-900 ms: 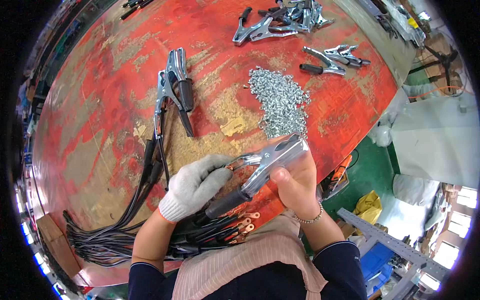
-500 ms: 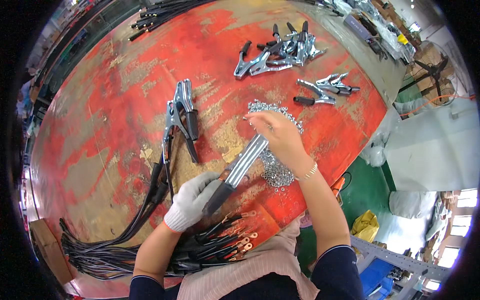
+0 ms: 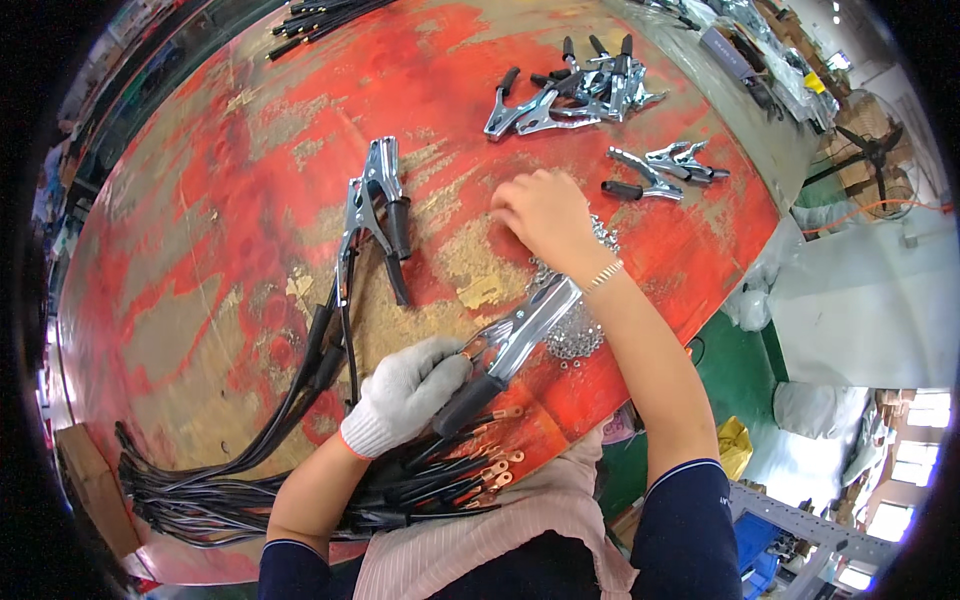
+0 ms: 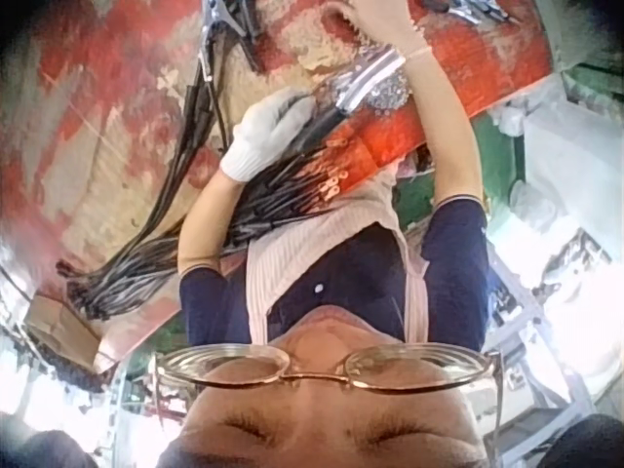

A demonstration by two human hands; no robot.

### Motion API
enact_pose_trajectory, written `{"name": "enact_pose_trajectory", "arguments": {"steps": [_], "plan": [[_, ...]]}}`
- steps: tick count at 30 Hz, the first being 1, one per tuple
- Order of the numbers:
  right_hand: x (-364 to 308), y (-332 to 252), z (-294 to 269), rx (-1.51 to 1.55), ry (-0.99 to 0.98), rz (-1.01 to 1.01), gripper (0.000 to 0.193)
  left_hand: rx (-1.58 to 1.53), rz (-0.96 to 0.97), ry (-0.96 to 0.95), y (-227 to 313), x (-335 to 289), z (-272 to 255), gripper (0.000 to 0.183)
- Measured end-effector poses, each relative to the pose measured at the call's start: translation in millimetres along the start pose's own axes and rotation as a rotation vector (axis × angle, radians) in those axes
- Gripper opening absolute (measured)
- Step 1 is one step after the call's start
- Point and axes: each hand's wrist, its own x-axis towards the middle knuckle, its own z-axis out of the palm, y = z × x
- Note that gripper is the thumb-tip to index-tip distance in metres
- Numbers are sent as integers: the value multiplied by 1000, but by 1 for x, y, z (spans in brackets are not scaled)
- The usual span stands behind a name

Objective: Assembling large metal jumper-cable-style clamps by inserting a central pin or spring component.

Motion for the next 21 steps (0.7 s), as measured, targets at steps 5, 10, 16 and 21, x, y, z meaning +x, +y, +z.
{"name": "enact_pose_trajectory", "arguments": {"steps": [5,10,16,21], "plan": [[-47,-69,-27,817,-9,402,12,-4,36,42,-2,-7,-1,25],[-113,-89,3,1398,-25,590,15,-18,4,0,-1,-8,0,25],[-139,-85,9,1719,-37,887,22,-68,-40,-44,4,-7,2,25],[-133,-86,7,1729,-81,798,18,16,26,-67,3,-6,2,24]]}}
